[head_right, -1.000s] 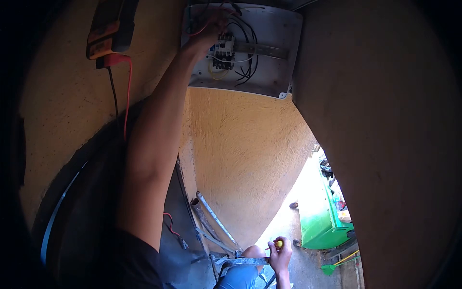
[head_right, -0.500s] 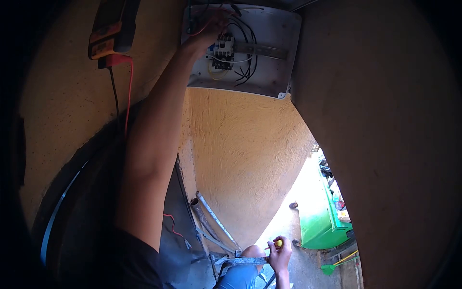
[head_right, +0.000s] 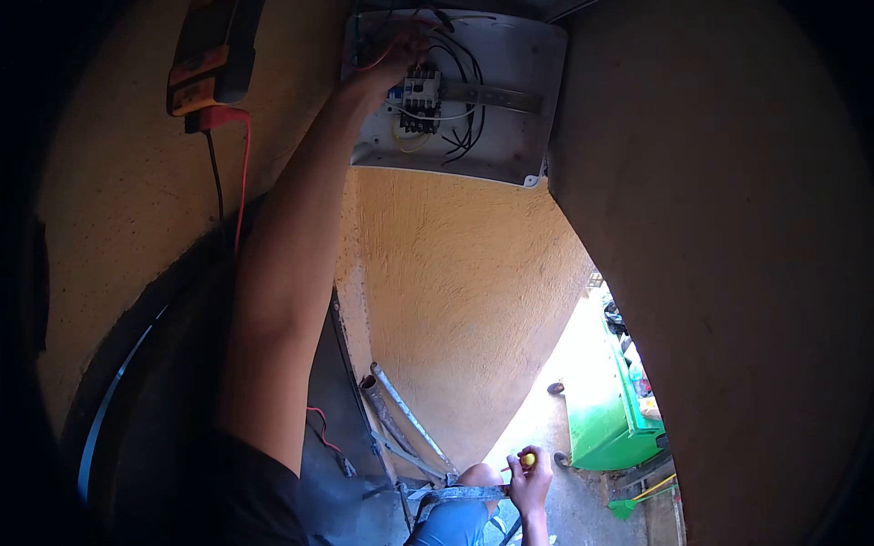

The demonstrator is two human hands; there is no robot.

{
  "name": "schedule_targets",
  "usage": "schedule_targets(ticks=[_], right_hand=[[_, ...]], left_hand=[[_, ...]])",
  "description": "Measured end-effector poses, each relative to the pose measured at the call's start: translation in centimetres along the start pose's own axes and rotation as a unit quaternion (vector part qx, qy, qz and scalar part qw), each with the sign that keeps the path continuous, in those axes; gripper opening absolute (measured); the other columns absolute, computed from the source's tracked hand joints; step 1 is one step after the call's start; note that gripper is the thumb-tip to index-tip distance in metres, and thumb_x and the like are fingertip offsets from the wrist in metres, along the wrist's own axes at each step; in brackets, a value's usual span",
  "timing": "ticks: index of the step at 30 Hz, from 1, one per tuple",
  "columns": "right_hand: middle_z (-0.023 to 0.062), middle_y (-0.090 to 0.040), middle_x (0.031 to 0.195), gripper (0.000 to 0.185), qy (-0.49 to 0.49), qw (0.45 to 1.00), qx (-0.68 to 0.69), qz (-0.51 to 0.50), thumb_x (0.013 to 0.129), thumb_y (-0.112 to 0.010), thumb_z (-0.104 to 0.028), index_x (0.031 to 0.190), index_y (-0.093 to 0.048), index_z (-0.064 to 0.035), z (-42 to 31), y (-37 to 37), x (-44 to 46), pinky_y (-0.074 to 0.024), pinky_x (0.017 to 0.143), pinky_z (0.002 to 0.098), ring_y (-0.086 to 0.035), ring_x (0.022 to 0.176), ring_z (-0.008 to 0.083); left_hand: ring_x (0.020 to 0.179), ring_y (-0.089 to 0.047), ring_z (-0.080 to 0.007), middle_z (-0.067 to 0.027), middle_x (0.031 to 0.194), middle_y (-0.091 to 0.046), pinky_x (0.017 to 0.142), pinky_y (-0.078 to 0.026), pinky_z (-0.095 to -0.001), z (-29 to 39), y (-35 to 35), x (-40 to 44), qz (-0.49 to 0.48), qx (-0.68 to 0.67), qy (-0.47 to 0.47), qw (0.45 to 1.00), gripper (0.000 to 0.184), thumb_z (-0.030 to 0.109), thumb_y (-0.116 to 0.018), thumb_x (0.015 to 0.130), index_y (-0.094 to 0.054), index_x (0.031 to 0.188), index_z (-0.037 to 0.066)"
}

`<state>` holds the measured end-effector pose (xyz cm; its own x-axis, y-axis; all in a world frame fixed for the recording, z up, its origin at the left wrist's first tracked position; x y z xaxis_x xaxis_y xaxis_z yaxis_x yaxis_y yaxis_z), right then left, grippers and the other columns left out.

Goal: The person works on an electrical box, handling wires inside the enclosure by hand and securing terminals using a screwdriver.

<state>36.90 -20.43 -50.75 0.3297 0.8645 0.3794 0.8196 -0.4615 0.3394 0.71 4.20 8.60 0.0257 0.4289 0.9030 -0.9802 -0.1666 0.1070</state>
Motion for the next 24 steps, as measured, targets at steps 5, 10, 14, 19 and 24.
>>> schedule_targets(ticks=[5,10,14,19,24], right_hand=[[0.0067,-0.063,0.088,0.023,-0.005,1.0,-0.001,-0.004,0.087,-0.077,0.0,0.103,-0.06,-0.0009,0.0,-0.1,0.0,-0.0533,0.068,0.0285,-0.063,0.077,0.0136],[0.0163,-0.064,0.095,0.033,0.171,0.978,-0.107,-0.054,0.085,-0.08,-0.003,0.112,-0.062,0.0012,-5.9,-0.8,0.8,-0.0578,0.067,0.0368,-0.068,0.083,0.0277],[0.0161,-0.063,0.107,0.04,0.355,0.914,-0.148,-0.126,0.084,-0.081,-0.008,0.119,-0.062,-0.0051,-17.9,-3.0,3.8,-0.0573,0.069,0.0419,-0.069,0.09,0.0327],[0.0168,-0.064,0.11,0.045,0.605,0.796,-0.014,-0.004,0.08,-0.078,0.008,0.12,-0.059,-0.0013,-37.9,1.2,6.6,-0.057,0.069,0.0361,-0.07,0.089,0.028],[0.014,-0.062,0.109,0.045,0.685,0.704,0.157,0.098,0.087,-0.068,0.016,0.127,-0.055,0.0015,-47.5,3.3,11.4,-0.0565,0.072,0.0283,-0.068,0.089,0.0181]], left_hand=[[0.077,-0.053,-0.0105,0.0002,0.085,-0.057,0.069,-0.047,-0.028,2.5,-0.2,-1.7,-0.009,0.008,-0.011,1.0,0.018,-0.001,-0.046,0.104,-0.063,0.1,0.005],[0.076,-0.052,-0.0109,-0.0006,0.085,-0.056,0.069,-0.047,-0.0289,-0.2,-0.2,0.1,-0.025,-0.012,-0.041,0.999,0.018,-0.001,-0.044,0.104,-0.06,0.099,0.005],[0.075,-0.05,-0.0114,-0.0009,0.085,-0.053,0.069,-0.046,-0.03,-0.3,0.0,-0.5,0.004,-0.001,-0.028,1.0,0.017,-0.003,-0.043,0.104,-0.057,0.099,0.006],[0.075,-0.052,-0.0116,-0.0009,0.083,-0.054,0.069,-0.046,-0.0307,0.4,0.0,-0.6,-0.012,0.002,-0.054,0.998,0.017,-0.002,-0.045,0.102,-0.057,0.094,0.007],[0.077,-0.056,-0.0118,-0.0015,0.081,-0.058,0.07,-0.047,-0.0317,1.8,0.2,-1.5,-0.023,-0.015,-0.054,0.998,0.016,0.002,-0.049,0.1,-0.059,0.088,0.007]])
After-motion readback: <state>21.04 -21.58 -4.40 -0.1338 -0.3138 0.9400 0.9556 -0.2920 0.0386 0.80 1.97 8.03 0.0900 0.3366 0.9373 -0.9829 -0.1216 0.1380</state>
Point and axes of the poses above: each hand's wrist, its own x-axis towards the middle knuckle, its own y-axis out of the back of the hand, z = x × y, the point moved 9 cm from there along x, towards the middle knuckle
